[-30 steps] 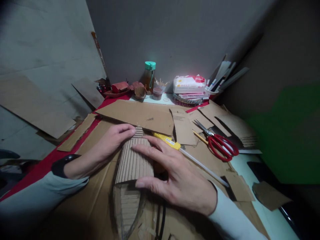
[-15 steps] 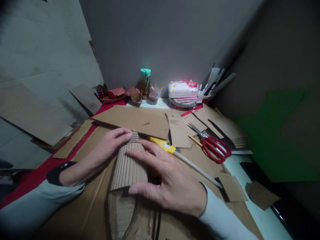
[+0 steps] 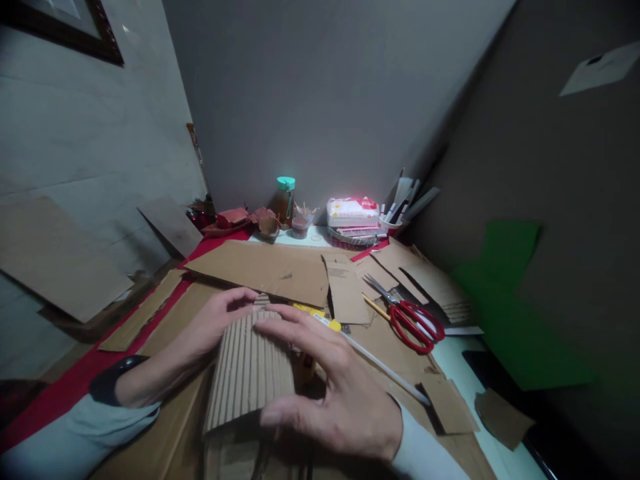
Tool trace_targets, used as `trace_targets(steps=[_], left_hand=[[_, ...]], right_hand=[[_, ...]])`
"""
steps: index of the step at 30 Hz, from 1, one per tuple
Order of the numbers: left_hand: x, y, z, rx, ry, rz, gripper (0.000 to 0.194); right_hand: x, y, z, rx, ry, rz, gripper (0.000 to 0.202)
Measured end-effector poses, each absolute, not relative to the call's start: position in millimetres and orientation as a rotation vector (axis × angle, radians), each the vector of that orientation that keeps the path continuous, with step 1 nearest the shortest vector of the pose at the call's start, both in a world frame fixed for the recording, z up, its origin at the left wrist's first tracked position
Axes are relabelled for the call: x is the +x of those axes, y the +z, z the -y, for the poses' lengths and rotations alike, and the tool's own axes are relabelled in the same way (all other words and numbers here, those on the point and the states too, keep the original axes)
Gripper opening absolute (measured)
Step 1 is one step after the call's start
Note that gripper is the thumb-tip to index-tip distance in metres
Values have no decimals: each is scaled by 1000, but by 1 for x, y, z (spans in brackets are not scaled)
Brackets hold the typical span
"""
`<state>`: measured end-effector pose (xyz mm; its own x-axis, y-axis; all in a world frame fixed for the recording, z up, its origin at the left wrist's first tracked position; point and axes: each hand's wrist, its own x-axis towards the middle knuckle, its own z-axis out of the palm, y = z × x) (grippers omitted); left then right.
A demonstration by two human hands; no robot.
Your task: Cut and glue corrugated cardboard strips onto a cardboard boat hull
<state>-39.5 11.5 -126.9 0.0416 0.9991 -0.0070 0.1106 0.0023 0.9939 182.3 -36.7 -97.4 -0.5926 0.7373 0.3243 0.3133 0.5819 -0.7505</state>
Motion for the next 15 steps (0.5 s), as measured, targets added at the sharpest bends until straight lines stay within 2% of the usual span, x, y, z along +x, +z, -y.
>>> trace_targets(steps=[3,6,11,13,15], left_hand=[[-40,-127,-12,1276,1120,-1208,14],[-42,-124,-13,1262,1171,-1196,20],[-49,-104,-7,1190,1385,-1261,30],[-50,-94,1,1125,1367,-1138,34],[-50,-86,9,941,1194,-887,39]], right_hand=[[185,-97,35,-753,1135,1879,60],[187,-100,27,-652,1280,1579,52],[190,-101,17,-609,1227,1497,44],[191,-97,20,-629,1153,1605,49],[190,-90,25,-668,998,1776,59]])
